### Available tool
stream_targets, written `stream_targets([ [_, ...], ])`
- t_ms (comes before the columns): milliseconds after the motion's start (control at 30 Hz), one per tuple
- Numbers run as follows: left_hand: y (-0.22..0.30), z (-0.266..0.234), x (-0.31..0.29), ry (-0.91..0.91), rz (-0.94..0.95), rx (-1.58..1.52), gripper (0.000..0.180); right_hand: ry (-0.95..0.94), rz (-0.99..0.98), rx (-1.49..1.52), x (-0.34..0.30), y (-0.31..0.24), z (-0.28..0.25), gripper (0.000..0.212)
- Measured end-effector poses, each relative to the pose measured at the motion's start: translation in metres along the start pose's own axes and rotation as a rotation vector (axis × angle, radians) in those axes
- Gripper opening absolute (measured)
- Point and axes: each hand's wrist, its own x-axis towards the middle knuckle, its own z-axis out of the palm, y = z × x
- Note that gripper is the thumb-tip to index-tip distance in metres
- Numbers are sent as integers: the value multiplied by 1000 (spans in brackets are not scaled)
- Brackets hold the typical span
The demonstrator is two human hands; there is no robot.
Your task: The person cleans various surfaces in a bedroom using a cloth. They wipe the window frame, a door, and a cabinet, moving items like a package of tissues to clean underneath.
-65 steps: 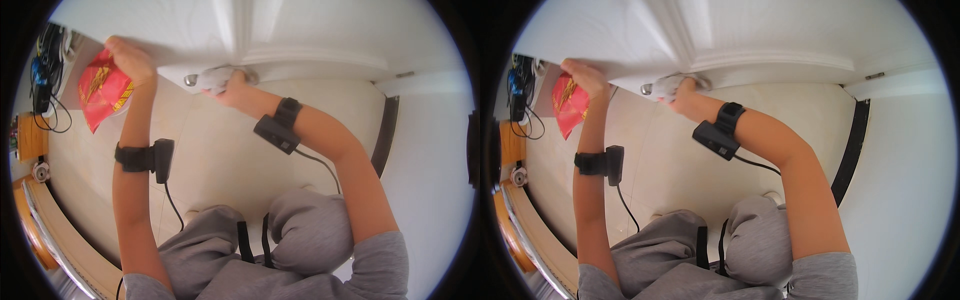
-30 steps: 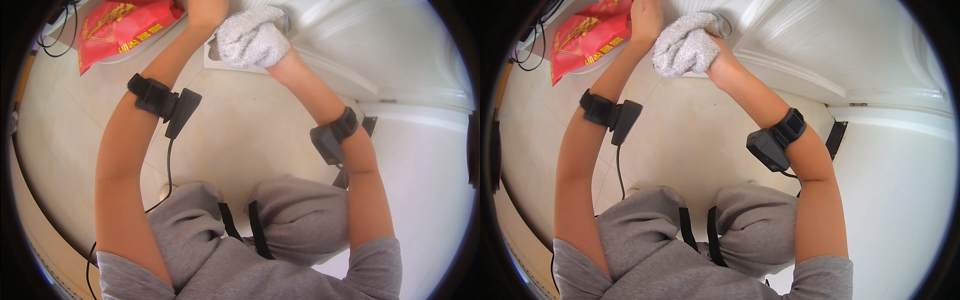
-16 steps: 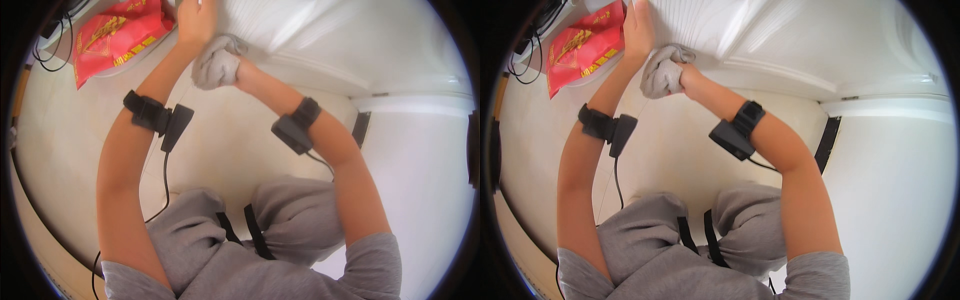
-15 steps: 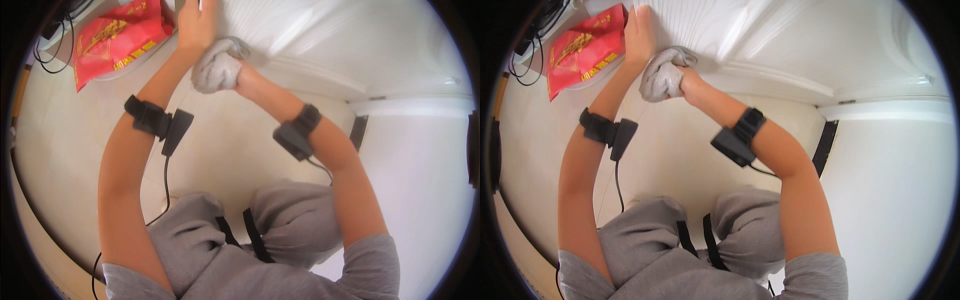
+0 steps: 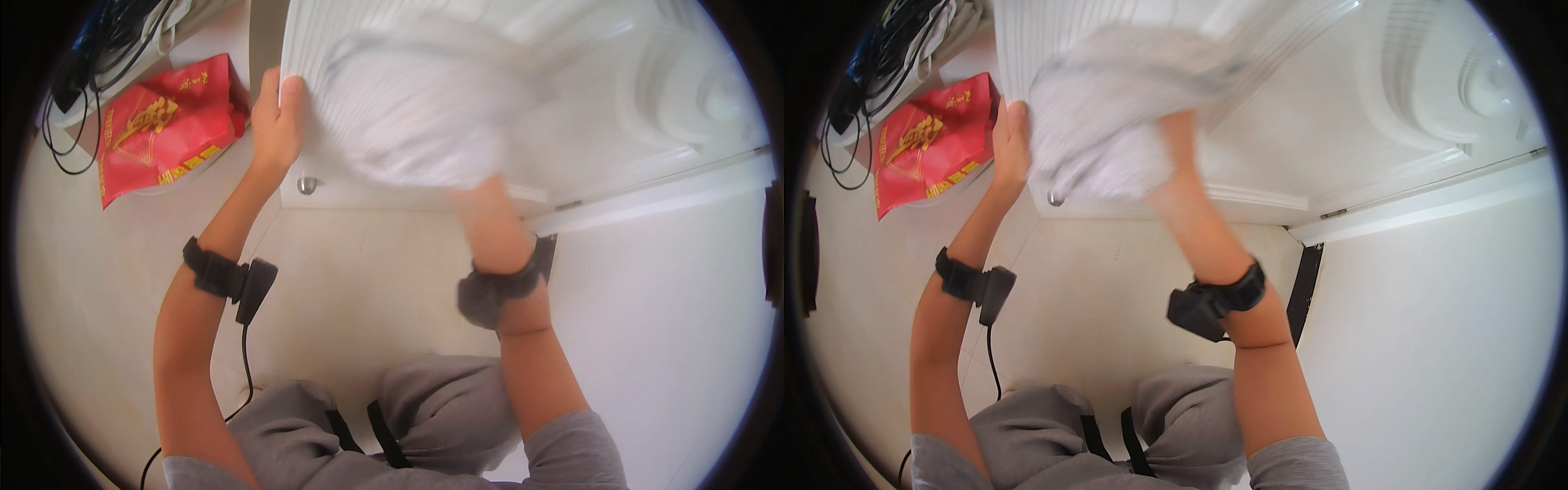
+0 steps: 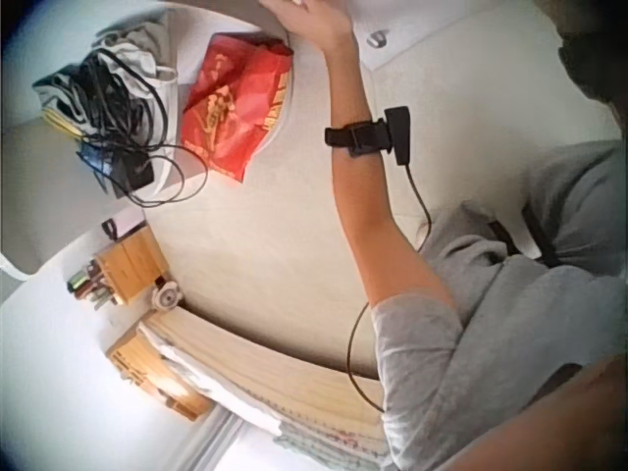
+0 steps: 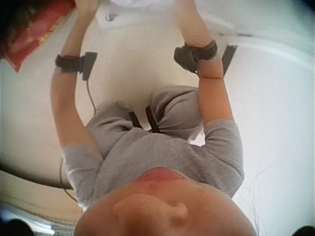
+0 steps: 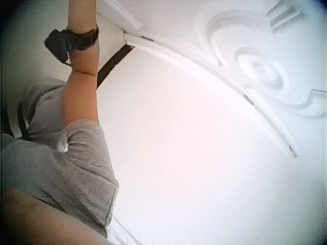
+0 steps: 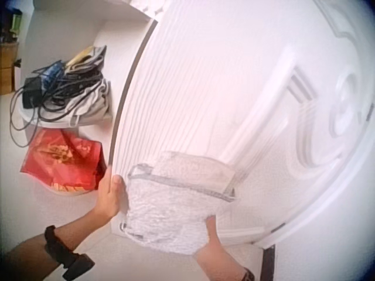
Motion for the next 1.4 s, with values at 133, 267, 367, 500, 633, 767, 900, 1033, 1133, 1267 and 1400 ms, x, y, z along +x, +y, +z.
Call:
stream_targets([
  [133,2,-6,3,-98,0,-4,54,-258,427,222,-36,8,49,39],
  [267,-6,-9,-1,-138,52,-68,61,-326,485,255,-46,-8,12,36],
  [367,-16,0,-3,-117,83,-130,60,-403,550,321,-14,-34,-31,35],
  [500,-15,2,-4,-22,227,24,57,-450,601,322,56,-112,-80,32],
  [633,8,-18,5,-191,42,238,50,-529,635,316,164,-172,-71,30],
  [767,47,-51,22,-456,-392,356,40,-617,713,326,246,-239,-53,28],
  [900,123,-96,8,-593,-467,472,29,-697,1000,326,287,-277,-36,27],
  [1033,244,-109,11,-267,-453,406,27,-654,1411,540,294,-280,-37,22],
  [1133,352,-114,53,-212,-449,232,30,-1018,1019,567,259,-309,-62,25],
  [1267,484,-96,175,-193,-363,-19,44,-1247,621,148,211,-397,-98,28],
  [1400,592,-61,296,-303,-222,-341,65,-1323,718,190,233,-488,-135,34],
])
